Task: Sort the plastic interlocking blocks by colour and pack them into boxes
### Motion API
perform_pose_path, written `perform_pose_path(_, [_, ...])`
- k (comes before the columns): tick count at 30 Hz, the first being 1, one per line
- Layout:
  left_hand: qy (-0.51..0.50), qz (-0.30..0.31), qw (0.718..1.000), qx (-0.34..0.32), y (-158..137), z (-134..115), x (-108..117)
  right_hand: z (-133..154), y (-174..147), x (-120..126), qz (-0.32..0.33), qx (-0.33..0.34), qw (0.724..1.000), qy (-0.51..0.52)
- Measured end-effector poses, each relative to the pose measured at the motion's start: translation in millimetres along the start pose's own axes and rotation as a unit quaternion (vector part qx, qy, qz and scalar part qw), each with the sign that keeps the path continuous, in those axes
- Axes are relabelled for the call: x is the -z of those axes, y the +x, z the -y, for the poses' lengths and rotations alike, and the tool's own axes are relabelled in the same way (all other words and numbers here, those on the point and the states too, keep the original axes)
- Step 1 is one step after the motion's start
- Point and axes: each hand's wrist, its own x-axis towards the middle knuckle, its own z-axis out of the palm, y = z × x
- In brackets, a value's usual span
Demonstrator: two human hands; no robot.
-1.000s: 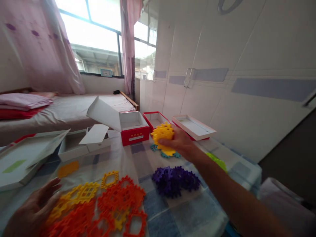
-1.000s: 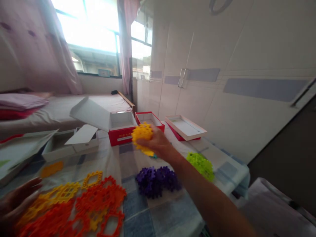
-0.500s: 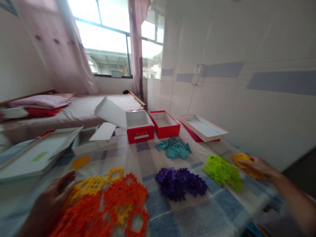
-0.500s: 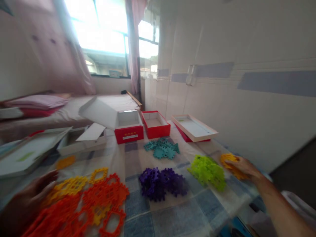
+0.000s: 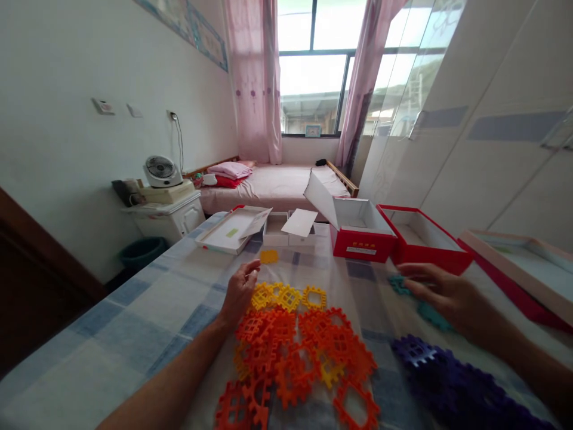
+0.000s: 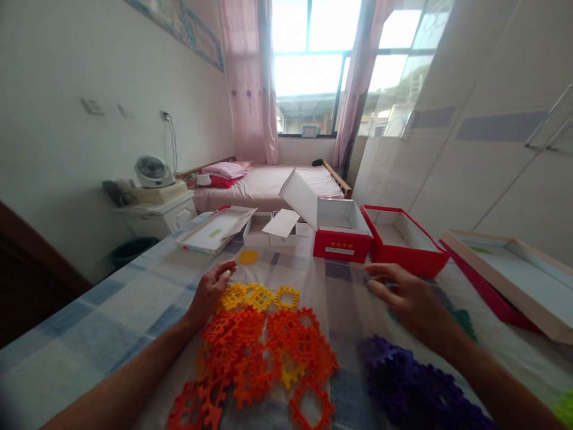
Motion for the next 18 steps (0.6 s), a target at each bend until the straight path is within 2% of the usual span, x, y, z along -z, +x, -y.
perform_pose_path(2, [-0.012,0.013,1.0,0.005,0.6,1.0,0.1,45.1,31.5,-49.9,0.082,0.073,0.994,0.006])
perform_pose_path(5, [-0.088,0.027,0.995,0.029,0.7,0.4,-0.4,105.1,77.5,-126.9,0.164,0.158,0.972,-0.065])
perform_pose_path(7, [-0.17,0.028,0.983,0.057,1.2,-0.1,-0.7,131.3,100.1,-169.0,0.18,0.175,0.965,-0.081])
perform_pose_path(9, [-0.236,0.022,0.968,0.079,2.3,0.0,-0.9,146.2,115.4,-201.2,0.195,0.173,0.961,-0.09])
perform_pose_path(13, [-0.275,0.004,0.957,0.095,5.3,2.2,-2.2,157.6,133.9,-238.0,0.221,0.15,0.958,-0.101])
perform_pose_path(16, [-0.274,-0.005,0.957,0.099,6.6,4.4,-3.1,159.1,145.9,-244.0,0.212,0.11,0.967,-0.093])
perform_pose_path(18, [-0.274,-0.006,0.956,0.101,6.6,5.2,-3.1,156.7,152.0,-237.8,0.207,0.077,0.973,-0.073])
